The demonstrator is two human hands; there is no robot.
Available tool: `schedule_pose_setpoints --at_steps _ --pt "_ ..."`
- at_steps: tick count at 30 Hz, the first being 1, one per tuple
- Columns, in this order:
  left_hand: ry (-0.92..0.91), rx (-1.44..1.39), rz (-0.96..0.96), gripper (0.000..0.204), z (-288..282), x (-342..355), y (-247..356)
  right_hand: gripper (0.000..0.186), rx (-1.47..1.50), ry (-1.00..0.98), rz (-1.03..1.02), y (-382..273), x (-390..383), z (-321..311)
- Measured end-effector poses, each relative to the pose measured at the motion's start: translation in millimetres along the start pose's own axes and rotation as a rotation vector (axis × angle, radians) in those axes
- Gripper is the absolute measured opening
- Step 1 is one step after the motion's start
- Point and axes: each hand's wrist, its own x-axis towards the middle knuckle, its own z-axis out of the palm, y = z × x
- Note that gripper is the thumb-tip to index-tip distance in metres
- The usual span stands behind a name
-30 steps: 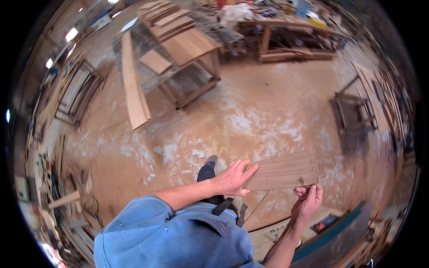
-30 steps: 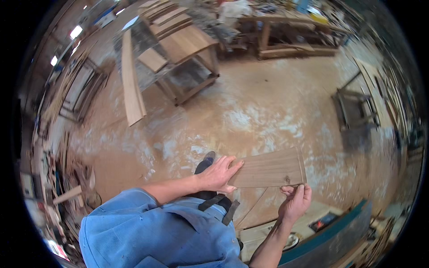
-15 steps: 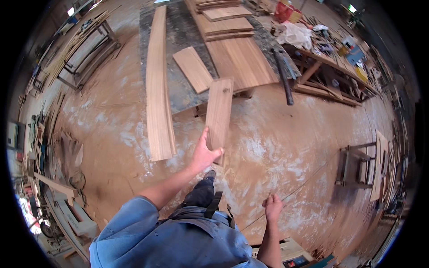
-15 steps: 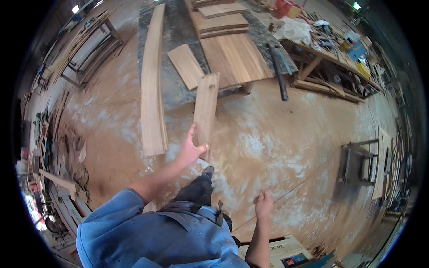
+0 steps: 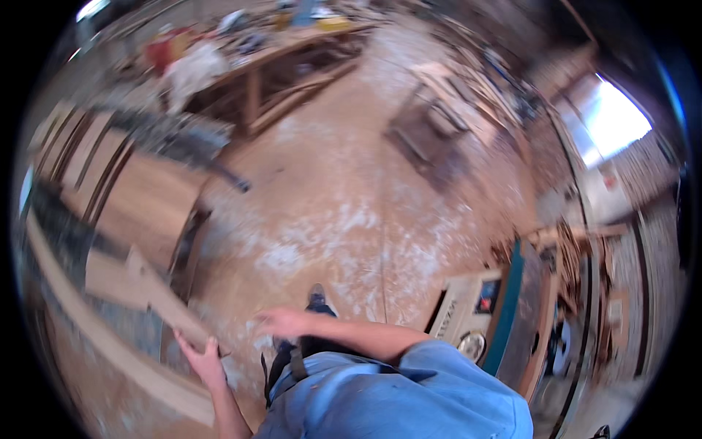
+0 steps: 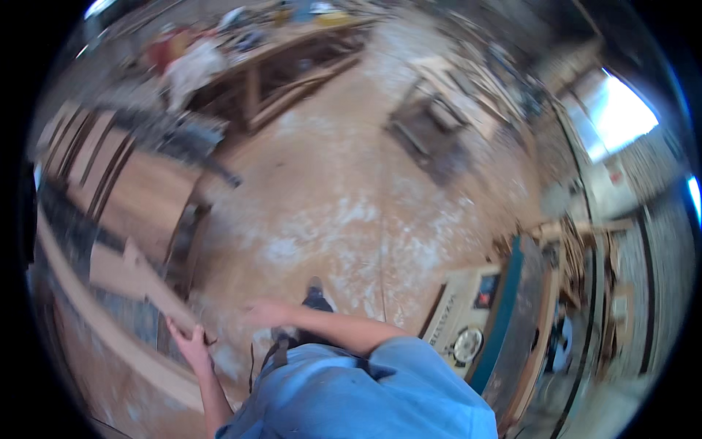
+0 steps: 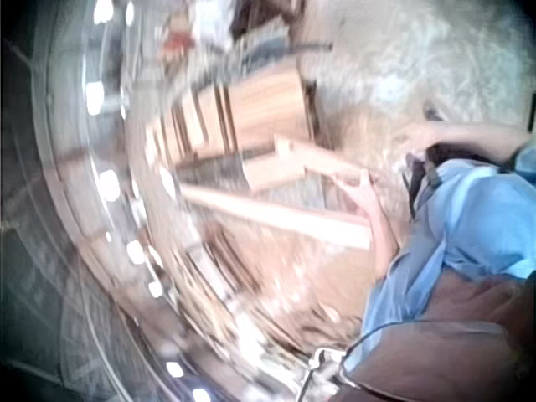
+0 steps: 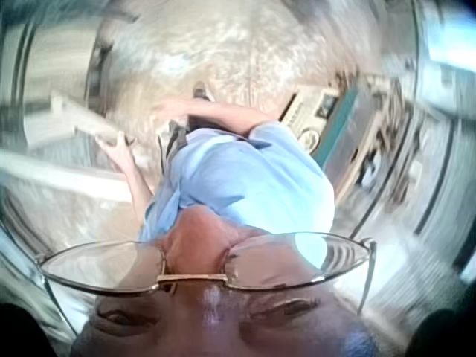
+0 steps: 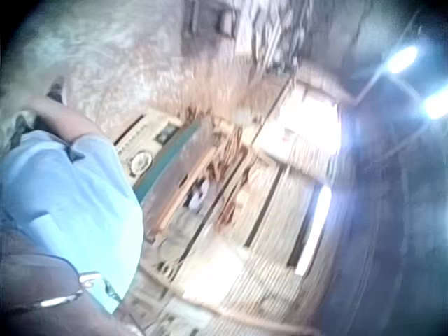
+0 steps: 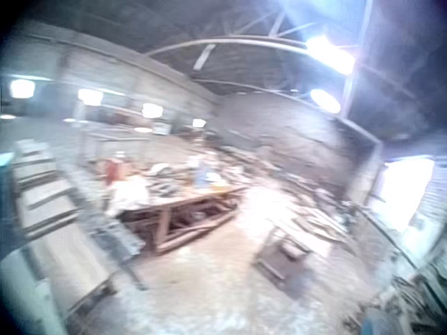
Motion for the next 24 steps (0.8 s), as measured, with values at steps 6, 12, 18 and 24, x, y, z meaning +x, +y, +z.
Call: schedule_pose_setpoints --at_steps 6,12,18,24 --pt "-0.159 -0.094 0.096 0.067 105 20 60 0.038 0.296 0.081 -0.037 -50 9 -57" --pt "-0.268 0.084 0.271 0.051 255 38 100 0.032 0.945 0.125 0.045 26 -9 -165" --pt "-0.653 0.199 0.235 0.052 431 37 126 0.034 1.078 0.456 0.132 126 -29 -300" --pt "-0.932 0.355 0.067 0.057 547 63 145 0.031 1.204 0.928 0.549 259 -44 -436"
